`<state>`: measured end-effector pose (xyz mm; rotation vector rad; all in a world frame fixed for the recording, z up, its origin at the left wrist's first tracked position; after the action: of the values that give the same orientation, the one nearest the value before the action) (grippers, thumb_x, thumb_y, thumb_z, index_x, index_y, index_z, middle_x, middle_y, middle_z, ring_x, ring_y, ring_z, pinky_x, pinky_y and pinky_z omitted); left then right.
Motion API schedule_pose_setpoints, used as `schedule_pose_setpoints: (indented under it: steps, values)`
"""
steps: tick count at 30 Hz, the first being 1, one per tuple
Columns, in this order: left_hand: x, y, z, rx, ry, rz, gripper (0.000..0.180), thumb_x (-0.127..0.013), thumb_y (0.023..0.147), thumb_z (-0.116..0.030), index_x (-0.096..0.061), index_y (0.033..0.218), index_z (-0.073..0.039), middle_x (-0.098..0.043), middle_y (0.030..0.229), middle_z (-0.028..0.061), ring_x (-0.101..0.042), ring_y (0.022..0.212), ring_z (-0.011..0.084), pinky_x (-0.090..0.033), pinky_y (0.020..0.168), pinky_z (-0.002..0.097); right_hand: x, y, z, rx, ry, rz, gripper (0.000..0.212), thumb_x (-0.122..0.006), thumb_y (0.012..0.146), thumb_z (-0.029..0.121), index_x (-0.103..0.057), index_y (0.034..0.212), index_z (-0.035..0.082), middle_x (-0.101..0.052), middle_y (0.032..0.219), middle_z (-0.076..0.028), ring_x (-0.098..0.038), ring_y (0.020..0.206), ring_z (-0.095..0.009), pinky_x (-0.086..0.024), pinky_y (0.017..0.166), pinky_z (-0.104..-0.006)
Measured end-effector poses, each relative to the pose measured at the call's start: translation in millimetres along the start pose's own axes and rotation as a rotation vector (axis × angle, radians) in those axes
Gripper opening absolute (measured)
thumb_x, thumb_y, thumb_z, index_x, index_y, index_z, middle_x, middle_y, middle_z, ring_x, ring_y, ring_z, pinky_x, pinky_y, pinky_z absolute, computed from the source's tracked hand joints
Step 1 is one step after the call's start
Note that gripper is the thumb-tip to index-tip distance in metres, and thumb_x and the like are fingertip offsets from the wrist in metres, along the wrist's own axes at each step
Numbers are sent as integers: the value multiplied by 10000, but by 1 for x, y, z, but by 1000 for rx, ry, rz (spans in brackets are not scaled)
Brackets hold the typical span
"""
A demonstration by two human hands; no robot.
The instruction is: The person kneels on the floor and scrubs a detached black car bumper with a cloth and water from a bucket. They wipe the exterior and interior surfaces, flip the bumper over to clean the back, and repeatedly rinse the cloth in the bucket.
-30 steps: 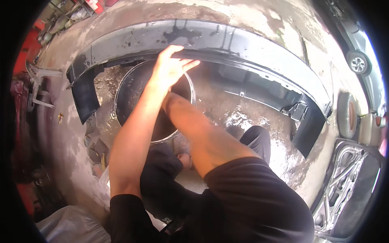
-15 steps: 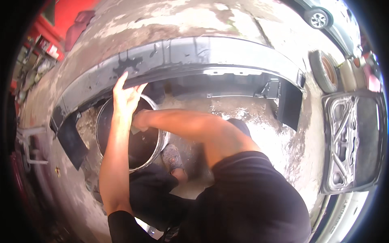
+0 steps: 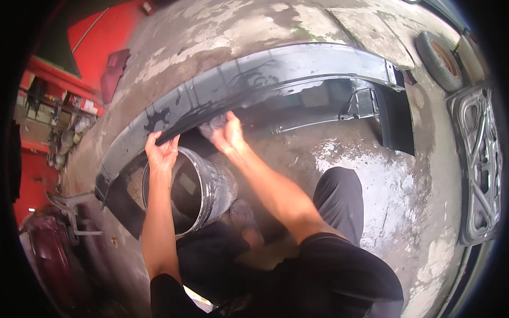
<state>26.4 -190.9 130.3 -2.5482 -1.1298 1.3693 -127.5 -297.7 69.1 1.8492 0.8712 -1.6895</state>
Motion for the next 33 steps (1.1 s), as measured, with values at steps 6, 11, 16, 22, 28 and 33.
schedule_pose_setpoints:
  steps: [6,11,16,22,28,33]
  values:
    - [5,-10,-8,-13,-80,-37,352,-607,814,-67,-545,1132,69,-624,1190,231,-595,1167,396,-490,1033,561,-40,10,78,128,260,25,464,-479,976,475,-623,1211,102,-640,1227,-108,-590,1142,-312,-478,999,-508]
    - [24,-5,-21,-47,-48,-40,161,-632,819,-65,-583,941,28,-659,1060,218,-644,1075,377,-531,986,539,-50,-44,286,575,-160,53,577,-471,971,527,-566,1299,62,-612,1266,-160,-578,1170,-348,-482,1012,-522]
    - [22,-2,-25,-67,37,-28,162,-620,828,-84,-577,920,42,-672,1041,223,-659,1052,382,-535,988,521,-46,-93,430,893,-315,36,626,-468,967,560,-564,1305,42,-597,1323,-140,-530,1243,-350,-406,1105,-526]
    - [15,-9,-18,-102,66,-113,176,-609,807,-77,-577,919,56,-674,1078,223,-668,1032,379,-548,983,467,-25,-17,319,730,-222,43,561,-485,980,501,-520,1335,68,-569,1327,-139,-518,1242,-314,-448,1045,-460]
    - [15,-15,-31,-117,122,-71,131,-610,797,-61,-599,888,33,-702,1012,183,-696,966,338,-566,957,452,42,-6,216,985,-2528,-85,524,-522,891,193,-485,1390,37,-452,1438,-245,-398,1370,-398,-311,1153,-473]
    - [25,-19,-32,-88,142,-58,293,-627,805,-63,-628,1080,40,-707,1105,158,-693,1015,306,-585,917,410,84,-42,321,672,-3213,-168,318,-496,880,211,-662,1137,125,-674,1183,-100,-582,1169,-300,-354,1076,-564]
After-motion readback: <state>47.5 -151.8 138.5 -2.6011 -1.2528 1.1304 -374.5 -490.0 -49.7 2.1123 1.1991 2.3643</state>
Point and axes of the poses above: each hand's wrist, its own y-axis towards the middle knuckle, its own x-axis out of the back of the hand, z = x × y, the point moved 5 cm from there along y, towards the middle knuckle
